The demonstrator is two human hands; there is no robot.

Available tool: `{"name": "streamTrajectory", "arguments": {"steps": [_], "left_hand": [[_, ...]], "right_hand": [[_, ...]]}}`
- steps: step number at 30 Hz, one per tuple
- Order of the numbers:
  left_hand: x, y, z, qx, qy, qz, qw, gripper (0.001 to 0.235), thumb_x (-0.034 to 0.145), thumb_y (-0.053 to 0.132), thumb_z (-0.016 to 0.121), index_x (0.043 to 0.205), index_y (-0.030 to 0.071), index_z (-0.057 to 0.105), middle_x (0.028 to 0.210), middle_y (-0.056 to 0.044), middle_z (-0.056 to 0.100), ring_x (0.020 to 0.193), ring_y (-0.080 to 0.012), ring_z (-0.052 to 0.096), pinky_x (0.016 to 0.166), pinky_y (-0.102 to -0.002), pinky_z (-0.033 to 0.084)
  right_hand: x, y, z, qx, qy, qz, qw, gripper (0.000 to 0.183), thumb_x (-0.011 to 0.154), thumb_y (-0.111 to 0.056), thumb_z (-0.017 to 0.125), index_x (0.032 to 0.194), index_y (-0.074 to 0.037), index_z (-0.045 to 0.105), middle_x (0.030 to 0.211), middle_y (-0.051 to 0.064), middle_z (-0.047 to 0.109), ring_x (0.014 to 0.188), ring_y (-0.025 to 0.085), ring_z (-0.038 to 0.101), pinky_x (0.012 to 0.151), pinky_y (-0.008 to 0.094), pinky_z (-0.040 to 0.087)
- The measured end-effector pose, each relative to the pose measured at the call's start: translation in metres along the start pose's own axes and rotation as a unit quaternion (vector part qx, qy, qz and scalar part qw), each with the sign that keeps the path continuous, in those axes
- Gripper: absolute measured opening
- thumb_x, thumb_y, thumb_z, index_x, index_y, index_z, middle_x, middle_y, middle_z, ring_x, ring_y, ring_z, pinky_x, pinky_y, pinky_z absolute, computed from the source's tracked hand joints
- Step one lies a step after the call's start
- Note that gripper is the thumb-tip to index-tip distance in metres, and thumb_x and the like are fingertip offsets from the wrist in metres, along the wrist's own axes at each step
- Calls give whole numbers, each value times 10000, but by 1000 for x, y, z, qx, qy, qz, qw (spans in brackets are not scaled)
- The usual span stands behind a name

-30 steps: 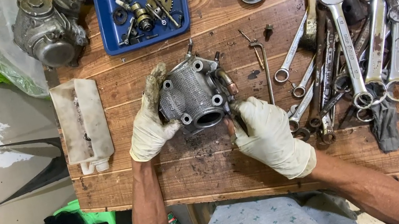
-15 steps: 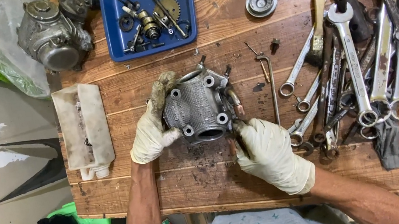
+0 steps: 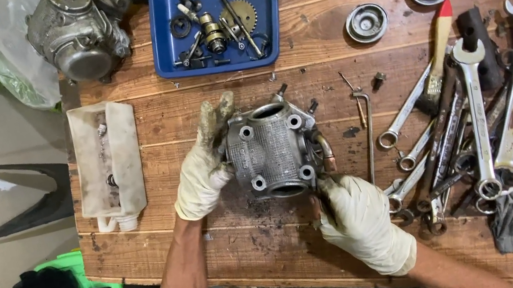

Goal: Disassembling and inspecting a motorcycle engine block and cylinder head using wrenches on a workbench.

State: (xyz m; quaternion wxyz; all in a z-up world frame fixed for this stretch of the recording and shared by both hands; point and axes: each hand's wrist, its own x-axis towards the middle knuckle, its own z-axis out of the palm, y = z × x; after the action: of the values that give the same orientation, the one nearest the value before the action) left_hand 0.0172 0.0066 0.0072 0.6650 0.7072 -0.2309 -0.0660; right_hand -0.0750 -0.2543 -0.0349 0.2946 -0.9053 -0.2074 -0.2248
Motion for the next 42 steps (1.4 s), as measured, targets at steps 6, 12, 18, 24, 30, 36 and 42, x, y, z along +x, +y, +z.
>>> {"name": "streamTrajectory", "arguments": {"steps": [6, 12, 18, 24, 30, 36, 42], "left_hand": [[-3, -18, 11, -48, 25, -33, 998, 1001, 985, 679, 602, 1670, 193, 58, 1754, -152, 131, 1649, -309, 158, 1370, -489, 76], [-4, -19, 10, 73, 25, -23, 997, 913, 1039, 765, 396, 1672, 204, 52, 1709, -193, 276, 1597, -354, 316, 1336, -514, 207], [-10, -28, 6, 145, 12, -23, 989, 935, 1033, 801, 274, 1658, 135, 78, 1647, -226, 332, 1535, -378, 373, 1306, -509, 247], [-8, -27, 8, 129, 27, -27, 991, 940, 1026, 809, 283, 1645, 112, 166, 1671, -177, 323, 1557, -360, 372, 1326, -503, 268], [-6, -26, 8, 158, 29, -36, 986, 978, 994, 841, 227, 1616, 87, 262, 1667, -162, 350, 1573, -342, 348, 1326, -474, 257], [0, -16, 7, 137, 33, -47, 989, 1022, 967, 869, 236, 1598, 68, 305, 1662, -135, 357, 1574, -319, 333, 1326, -482, 244], [-1, -16, 7, 154, 29, -30, 987, 999, 996, 848, 173, 1601, 64, 302, 1667, -124, 351, 1583, -314, 323, 1340, -488, 240]], "right_hand": [[-5, 2, 0, -60, -24, -2, 998, 209, 918, -202, 643, 1068, -56, 628, 702, 69, 414, 579, 295, 449, 498, 438, 344], [-14, 4, 3, -44, -72, 28, 996, 303, 889, -239, 707, 1156, -110, 648, 740, 70, 488, 602, 296, 496, 542, 440, 396], [-23, 10, 8, -46, -56, 30, 997, 359, 879, -261, 701, 1214, -139, 661, 720, 70, 490, 587, 303, 504, 541, 438, 423], [-19, 8, 4, -19, -73, 52, 996, 329, 855, -213, 693, 1173, -131, 687, 796, 58, 586, 629, 288, 555, 574, 406, 459], [-6, 3, 0, -11, -41, 37, 998, 197, 850, -176, 700, 1025, -86, 695, 822, 73, 643, 633, 270, 581, 584, 394, 478], [-5, 1, 2, 12, -10, 37, 999, 157, 858, -127, 708, 989, -45, 682, 797, 101, 640, 636, 276, 595, 577, 395, 483], [-15, 6, 3, -17, -32, 35, 999, 253, 843, -171, 716, 1077, -78, 699, 920, 99, 693, 710, 302, 632, 653, 406, 511]]}}
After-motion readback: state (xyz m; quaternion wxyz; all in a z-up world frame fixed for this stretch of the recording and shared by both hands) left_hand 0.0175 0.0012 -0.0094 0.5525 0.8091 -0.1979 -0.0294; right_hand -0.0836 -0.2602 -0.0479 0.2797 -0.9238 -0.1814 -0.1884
